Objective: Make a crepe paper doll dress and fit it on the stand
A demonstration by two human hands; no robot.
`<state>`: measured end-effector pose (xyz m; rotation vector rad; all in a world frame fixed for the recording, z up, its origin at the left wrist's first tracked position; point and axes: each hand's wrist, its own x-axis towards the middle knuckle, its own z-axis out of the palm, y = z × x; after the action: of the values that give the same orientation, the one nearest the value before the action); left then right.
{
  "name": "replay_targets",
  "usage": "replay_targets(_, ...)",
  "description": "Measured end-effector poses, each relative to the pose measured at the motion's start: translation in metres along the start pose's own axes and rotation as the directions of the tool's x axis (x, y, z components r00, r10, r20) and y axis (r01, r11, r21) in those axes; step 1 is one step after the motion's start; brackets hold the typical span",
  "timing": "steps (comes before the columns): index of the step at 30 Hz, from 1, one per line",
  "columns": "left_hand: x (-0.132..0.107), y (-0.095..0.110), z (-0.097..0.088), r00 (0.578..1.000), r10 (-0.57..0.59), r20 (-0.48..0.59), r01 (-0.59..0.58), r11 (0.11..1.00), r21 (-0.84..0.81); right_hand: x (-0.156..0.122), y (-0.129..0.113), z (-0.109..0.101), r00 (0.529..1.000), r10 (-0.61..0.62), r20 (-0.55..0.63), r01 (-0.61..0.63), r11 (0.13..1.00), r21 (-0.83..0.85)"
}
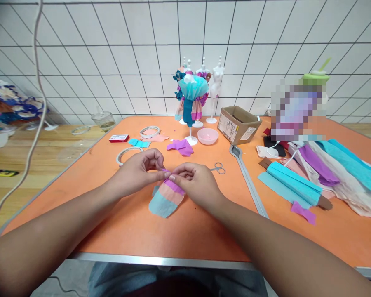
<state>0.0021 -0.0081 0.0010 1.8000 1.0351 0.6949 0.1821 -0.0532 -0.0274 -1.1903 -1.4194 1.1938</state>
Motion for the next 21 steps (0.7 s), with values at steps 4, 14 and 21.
replay_targets(4,0.0021,-0.0037,-0.0012,0.996,-0.040,0.073,0.049,0.991,-0.121,-0.0005,0.0000,-0.0010,0.999,-0.029,0.037,0.029,1.000,-0.004)
replay_targets(14,0.0038,-0.0071,0.0005,0.929,-0.146,0.339,0.288,0.860,-0.421,-0.0014,-0.0053,-0.0091,0.992,0.039,0.123,-0.018,0.986,-0.164)
replay_targets(21,0.0036,-0.0088,0.0038,0.917,-0.184,0.353,0.352,0.790,-0.502,-0.0008,-0.0050,-0.0084,0.991,0.081,0.110,-0.067,0.989,-0.128)
